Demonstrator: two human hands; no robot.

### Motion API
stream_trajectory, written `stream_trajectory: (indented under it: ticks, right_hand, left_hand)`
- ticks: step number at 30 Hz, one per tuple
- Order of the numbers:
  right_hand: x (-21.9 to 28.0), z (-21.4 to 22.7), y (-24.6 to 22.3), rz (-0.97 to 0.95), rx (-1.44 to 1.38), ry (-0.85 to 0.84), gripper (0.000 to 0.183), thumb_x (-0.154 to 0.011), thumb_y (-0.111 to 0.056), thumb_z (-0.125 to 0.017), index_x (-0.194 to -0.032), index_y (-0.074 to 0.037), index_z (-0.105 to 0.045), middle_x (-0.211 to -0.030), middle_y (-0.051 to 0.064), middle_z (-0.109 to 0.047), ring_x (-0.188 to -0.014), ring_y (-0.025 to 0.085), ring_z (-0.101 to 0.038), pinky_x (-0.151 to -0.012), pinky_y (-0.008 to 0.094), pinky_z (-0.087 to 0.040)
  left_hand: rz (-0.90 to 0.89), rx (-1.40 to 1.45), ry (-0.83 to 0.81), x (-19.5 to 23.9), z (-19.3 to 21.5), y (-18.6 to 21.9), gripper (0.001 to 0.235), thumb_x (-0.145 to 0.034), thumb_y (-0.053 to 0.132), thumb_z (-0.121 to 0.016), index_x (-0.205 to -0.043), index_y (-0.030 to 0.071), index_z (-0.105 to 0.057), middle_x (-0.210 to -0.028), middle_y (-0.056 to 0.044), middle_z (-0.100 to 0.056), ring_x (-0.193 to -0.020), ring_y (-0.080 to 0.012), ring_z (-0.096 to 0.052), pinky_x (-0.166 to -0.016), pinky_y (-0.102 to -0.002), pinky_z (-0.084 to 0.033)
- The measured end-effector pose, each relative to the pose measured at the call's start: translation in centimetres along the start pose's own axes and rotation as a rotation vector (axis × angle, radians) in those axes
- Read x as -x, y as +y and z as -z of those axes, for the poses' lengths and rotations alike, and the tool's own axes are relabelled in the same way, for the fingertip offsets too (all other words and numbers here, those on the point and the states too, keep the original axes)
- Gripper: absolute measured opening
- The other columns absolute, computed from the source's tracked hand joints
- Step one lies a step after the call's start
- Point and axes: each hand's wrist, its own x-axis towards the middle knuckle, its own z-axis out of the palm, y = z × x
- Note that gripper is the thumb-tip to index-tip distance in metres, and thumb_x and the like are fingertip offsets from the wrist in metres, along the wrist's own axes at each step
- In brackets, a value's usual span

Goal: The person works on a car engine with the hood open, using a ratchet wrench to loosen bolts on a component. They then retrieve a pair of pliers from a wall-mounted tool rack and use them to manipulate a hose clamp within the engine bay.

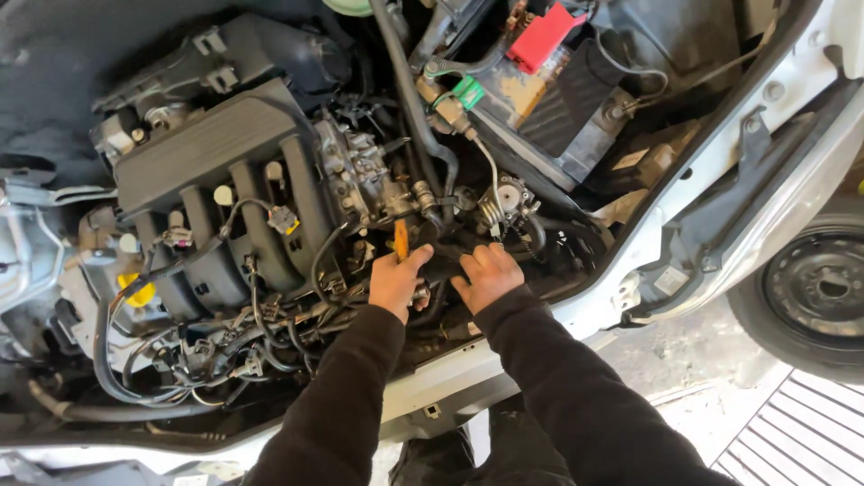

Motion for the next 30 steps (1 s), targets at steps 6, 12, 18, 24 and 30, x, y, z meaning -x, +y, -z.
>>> stream_trajectory:
  ticks: [6,12,18,24,30]
  right_hand:
    - [-0.2,1.3,0.6,-0.366,-0.573,-0.021,0.052,-0.074,-0.035,-0.089,-0.114,-0.004,-0.075,-0.098,0.015,-0.068,-0.092,0.032,-0.068,-0.083,0.038,-0.055]
    - [-0.1,-6.5,4.2,-0.81,-0.782,-0.221,0.033,-0.093,-0.03,-0.072,-0.116,-0.008,-0.078,-0.109,0.012,-0.08,-0.101,0.022,-0.076,-0.093,0.034,-0.057]
    - [-0.9,-10.6,5.1,-0.836,-1.04,-0.369,0.038,-0.085,-0.029,-0.079,-0.115,-0.007,-0.077,-0.109,0.01,-0.078,-0.099,0.018,-0.071,-0.089,0.035,-0.053]
    - [-1.5,-2.8,0.7,-0.918,-0.791,-0.248,0.043,-0.089,-0.047,-0.076,-0.107,-0.008,-0.081,-0.097,0.01,-0.081,-0.087,0.021,-0.074,-0.084,0.035,-0.056]
    - [-5.4,1.6,-3.1,-0.185,-0.468,-0.06,0.054,-0.073,-0.051,-0.086,-0.105,-0.007,-0.078,-0.09,0.012,-0.068,-0.093,0.032,-0.066,-0.08,0.041,-0.054]
  left_hand:
    - [-0.029,-0.052,-0.094,0.2,1.7,-0.5,0.023,-0.093,0.019,-0.067,-0.084,-0.001,-0.06,-0.058,-0.009,-0.056,-0.036,-0.0222,-0.051,-0.032,-0.037,-0.036]
    - [0.018,-0.042,-0.038,2.9,1.2,0.8,0.019,-0.092,0.016,-0.066,-0.088,0.0,-0.058,-0.058,-0.01,-0.055,-0.037,-0.022,-0.052,-0.033,-0.035,-0.036]
    - [0.025,-0.034,0.011,6.5,4.5,1.3,0.022,-0.092,0.017,-0.069,-0.087,0.001,-0.055,-0.057,-0.003,-0.047,-0.037,-0.0169,-0.046,-0.032,-0.036,-0.039]
    - [-0.066,0.009,0.066,5.9,5.0,-0.8,0.021,-0.093,0.021,-0.072,-0.088,0.004,-0.06,-0.057,0.0,-0.044,-0.039,-0.0118,-0.042,-0.035,-0.031,-0.037]
    - [-0.303,-0.186,0.055,5.3,4.2,-1.1,0.028,-0.097,0.025,-0.07,-0.083,0.004,-0.056,-0.064,0.005,-0.045,-0.051,-0.0071,-0.041,-0.043,-0.029,-0.039]
